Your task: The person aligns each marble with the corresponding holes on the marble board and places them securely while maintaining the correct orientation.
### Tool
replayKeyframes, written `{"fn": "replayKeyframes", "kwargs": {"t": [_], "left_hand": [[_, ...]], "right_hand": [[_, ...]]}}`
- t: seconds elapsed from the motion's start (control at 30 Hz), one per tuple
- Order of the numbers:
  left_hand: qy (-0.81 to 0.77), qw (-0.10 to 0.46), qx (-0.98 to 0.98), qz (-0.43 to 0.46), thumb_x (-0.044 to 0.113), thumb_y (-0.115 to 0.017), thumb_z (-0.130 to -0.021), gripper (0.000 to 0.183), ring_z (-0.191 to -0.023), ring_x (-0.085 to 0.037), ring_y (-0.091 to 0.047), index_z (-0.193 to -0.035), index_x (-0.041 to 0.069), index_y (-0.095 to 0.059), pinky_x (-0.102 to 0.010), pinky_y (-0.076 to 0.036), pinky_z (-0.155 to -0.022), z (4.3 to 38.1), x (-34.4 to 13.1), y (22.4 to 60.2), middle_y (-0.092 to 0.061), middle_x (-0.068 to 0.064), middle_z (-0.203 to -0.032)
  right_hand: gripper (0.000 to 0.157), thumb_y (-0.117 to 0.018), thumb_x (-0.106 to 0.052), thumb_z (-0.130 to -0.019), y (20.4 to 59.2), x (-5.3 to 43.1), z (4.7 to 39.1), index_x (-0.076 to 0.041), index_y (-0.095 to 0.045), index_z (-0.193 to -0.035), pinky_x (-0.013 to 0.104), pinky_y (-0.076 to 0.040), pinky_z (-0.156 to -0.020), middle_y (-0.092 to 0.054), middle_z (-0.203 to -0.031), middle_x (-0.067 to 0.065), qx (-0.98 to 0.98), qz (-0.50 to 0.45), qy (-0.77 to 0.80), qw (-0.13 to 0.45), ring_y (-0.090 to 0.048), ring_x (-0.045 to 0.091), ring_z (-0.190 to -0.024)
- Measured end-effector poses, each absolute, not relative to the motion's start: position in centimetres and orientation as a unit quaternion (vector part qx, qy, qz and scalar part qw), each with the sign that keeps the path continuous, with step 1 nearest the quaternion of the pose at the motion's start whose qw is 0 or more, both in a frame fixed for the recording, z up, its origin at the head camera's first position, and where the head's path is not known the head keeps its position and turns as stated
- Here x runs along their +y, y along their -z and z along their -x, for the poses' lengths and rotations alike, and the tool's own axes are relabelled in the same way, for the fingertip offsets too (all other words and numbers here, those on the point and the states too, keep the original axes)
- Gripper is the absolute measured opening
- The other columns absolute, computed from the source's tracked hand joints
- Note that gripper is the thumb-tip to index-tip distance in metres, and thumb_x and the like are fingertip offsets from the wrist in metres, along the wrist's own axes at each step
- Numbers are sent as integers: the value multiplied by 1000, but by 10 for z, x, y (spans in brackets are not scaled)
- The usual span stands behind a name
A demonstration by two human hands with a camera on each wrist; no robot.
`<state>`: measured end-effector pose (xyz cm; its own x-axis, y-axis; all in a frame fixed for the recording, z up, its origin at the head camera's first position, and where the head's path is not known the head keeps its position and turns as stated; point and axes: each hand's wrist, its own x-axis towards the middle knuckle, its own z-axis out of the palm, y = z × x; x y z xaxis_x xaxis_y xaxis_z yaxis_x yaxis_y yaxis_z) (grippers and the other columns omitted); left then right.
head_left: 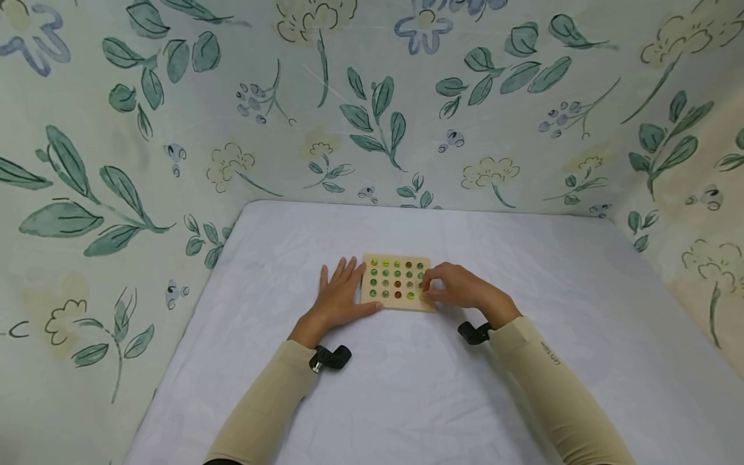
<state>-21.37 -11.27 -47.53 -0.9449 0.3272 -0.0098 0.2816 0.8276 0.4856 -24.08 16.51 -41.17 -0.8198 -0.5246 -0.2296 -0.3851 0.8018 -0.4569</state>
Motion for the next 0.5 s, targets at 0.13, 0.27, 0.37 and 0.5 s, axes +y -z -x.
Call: {"fn": "replayKeyframes", "kwargs": {"t": [0.13, 0.27, 0.37, 0.5], "left_hand": [[-253, 44, 954, -158, 69, -62, -79, 103, -148, -26, 2, -155, 15, -19, -54, 13, -113, 213, -113, 475, -9, -7, -161], [-257, 37, 953, -158, 68, -63, -79, 103, -148, -26, 1, -155, 15, -20, -54, 13, -113, 212, -113, 477, -11, -8, -161], [-258, 36, 953, -157, 68, -64, -78, 103, -148, -27, 1, -155, 15, -21, -54, 13, -113, 212, -113, 477, -11, -8, -161], [-260, 41, 952, -156, 69, -63, -78, 104, -148, -27, 0, -155, 15, -21, -54, 13, -113, 211, -113, 477, -11, -8, -161]], "right_hand": [[3, -69, -23, -90, 412, 165, 240, -21, -68, -92, 39, -43, -85, -63, -112, 3, 932, 246, 202, 174, -51, 23, -98], [3, -69, -23, -90, 412, 166, 239, -21, -67, -92, 39, -43, -84, -63, -112, 3, 931, 245, 208, 174, -51, 23, -97], [4, -67, -22, -91, 413, 167, 237, -20, -67, -94, 40, -43, -85, -63, -114, 3, 930, 241, 218, 173, -52, 24, -99], [7, -65, -20, -91, 414, 170, 233, -19, -67, -98, 43, -44, -89, -63, -117, 4, 929, 239, 231, 164, -53, 25, -104]]}}
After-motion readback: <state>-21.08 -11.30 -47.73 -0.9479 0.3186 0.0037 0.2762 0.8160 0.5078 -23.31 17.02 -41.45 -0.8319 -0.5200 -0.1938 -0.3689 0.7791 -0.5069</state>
